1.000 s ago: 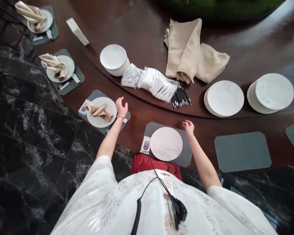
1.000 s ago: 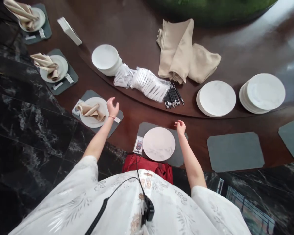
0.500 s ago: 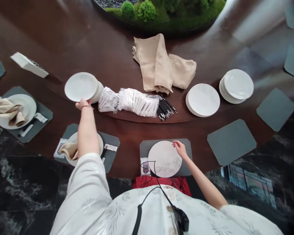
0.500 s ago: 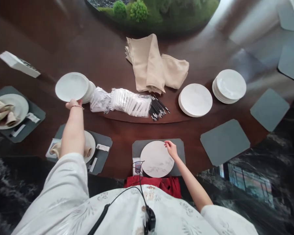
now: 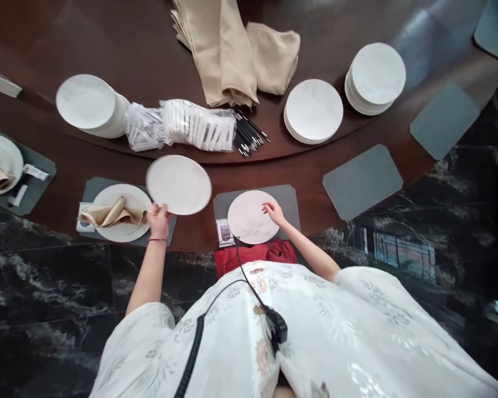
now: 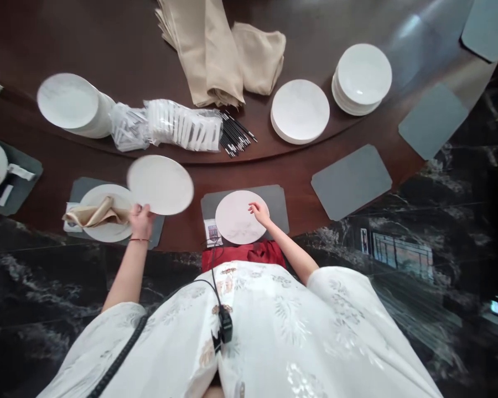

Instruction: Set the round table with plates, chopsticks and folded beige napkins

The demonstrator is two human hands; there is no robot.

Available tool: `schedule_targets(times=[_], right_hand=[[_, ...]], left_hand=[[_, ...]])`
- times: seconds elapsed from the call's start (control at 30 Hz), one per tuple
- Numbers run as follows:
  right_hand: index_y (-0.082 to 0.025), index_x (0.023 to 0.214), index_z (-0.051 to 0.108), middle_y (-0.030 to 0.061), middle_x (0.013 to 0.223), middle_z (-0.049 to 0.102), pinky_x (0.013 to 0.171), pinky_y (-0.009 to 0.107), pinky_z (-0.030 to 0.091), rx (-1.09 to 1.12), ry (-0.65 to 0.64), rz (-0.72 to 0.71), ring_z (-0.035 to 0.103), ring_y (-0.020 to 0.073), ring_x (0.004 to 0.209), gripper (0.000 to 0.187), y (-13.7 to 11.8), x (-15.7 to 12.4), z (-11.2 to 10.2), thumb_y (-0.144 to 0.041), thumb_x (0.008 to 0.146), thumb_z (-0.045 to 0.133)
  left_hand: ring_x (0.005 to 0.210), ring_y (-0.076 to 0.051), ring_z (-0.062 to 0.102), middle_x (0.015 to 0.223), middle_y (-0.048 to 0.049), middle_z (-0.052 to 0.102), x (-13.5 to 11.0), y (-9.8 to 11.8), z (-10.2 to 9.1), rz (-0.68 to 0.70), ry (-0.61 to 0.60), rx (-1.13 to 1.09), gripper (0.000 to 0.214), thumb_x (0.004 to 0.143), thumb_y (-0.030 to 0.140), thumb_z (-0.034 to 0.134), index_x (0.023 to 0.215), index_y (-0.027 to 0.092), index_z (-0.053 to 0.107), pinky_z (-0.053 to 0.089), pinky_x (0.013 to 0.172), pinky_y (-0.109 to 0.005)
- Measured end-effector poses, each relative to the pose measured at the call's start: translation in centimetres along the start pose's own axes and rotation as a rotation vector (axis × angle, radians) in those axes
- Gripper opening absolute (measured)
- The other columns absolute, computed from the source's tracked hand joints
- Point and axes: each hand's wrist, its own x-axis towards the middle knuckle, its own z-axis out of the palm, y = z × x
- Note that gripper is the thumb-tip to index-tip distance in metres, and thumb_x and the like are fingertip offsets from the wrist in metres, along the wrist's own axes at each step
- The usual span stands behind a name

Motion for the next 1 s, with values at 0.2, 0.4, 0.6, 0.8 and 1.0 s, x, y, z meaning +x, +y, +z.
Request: schedule_targets(times=[0.2,0.4,0.6,0.8,1.0], right_hand=[[-0.019,0.122,0.053,0.0087,0.106,0.068,0.064,0.023,0.053,0.020,-0.184,0.164,0.067,0.0134,0.077,0.041,1.9,-2.0,1.6,-0.051,0.100,0.039],[-0.015,0.109,0.055,0.0079,0.084,0.070,0.062,0.025,0.049,-0.412,-0.122,0.199,0.065,0.0159,0.059,0.028,4.4,-3.2,-1.0,-0.039,0.103,0.042],[-0.008,0.117,0.057,0.0139,0.082,0.073,0.080,0.029,0.050,-0.694,-0.184,0.206,0.070,0.0216,0.073,0.035,4.2,-3.0,-1.5,-0.036,0.103,0.040],[-0.008,0.112,0.067,0.0246,0.116,0.068,0.088,0.034,0.050,-0.972,-0.172,0.170,0.067,0.0303,0.108,0.039,2.8,-2.3,-1.6,-0.041,0.098,0.051],[-0.009,0.100,0.075,0.0269,0.105,0.070,0.086,0.038,0.051,-1.039,-0.161,0.169,0.069,0.0328,0.103,0.021,-2.2,3.1,-4.0,-0.023,0.089,0.065]], left_hand=[[0.084,-0.024,0.071,0.097,-0.0111,0.072,-8.0,-5.4,10.9,-0.144,-0.590,0.127,0.043,0.078,0.045,0.065,0.106,0.013,0.062,0.063,0.069,-0.037],[0.081,-0.022,0.070,0.090,-0.0100,0.073,-9.4,-7.0,17.6,-0.100,-0.691,0.407,0.030,0.085,0.030,0.057,0.108,0.011,0.064,0.059,0.070,-0.031],[0.099,-0.031,0.069,0.097,-0.0187,0.073,-8.9,-6.6,19.3,0.224,-0.629,1.088,0.027,0.090,0.032,0.053,0.098,0.013,0.069,0.052,0.087,-0.038],[0.104,-0.036,0.068,0.109,-0.0236,0.070,-8.0,-4.9,19.9,0.319,-0.740,1.337,0.038,0.091,0.043,0.052,0.106,0.013,0.071,0.051,0.085,-0.041],[0.094,-0.032,0.069,0.096,-0.0165,0.072,-2.6,0.0,17.0,0.319,-0.557,1.205,0.040,0.093,0.052,0.049,0.095,0.018,0.072,0.050,0.083,-0.039]])
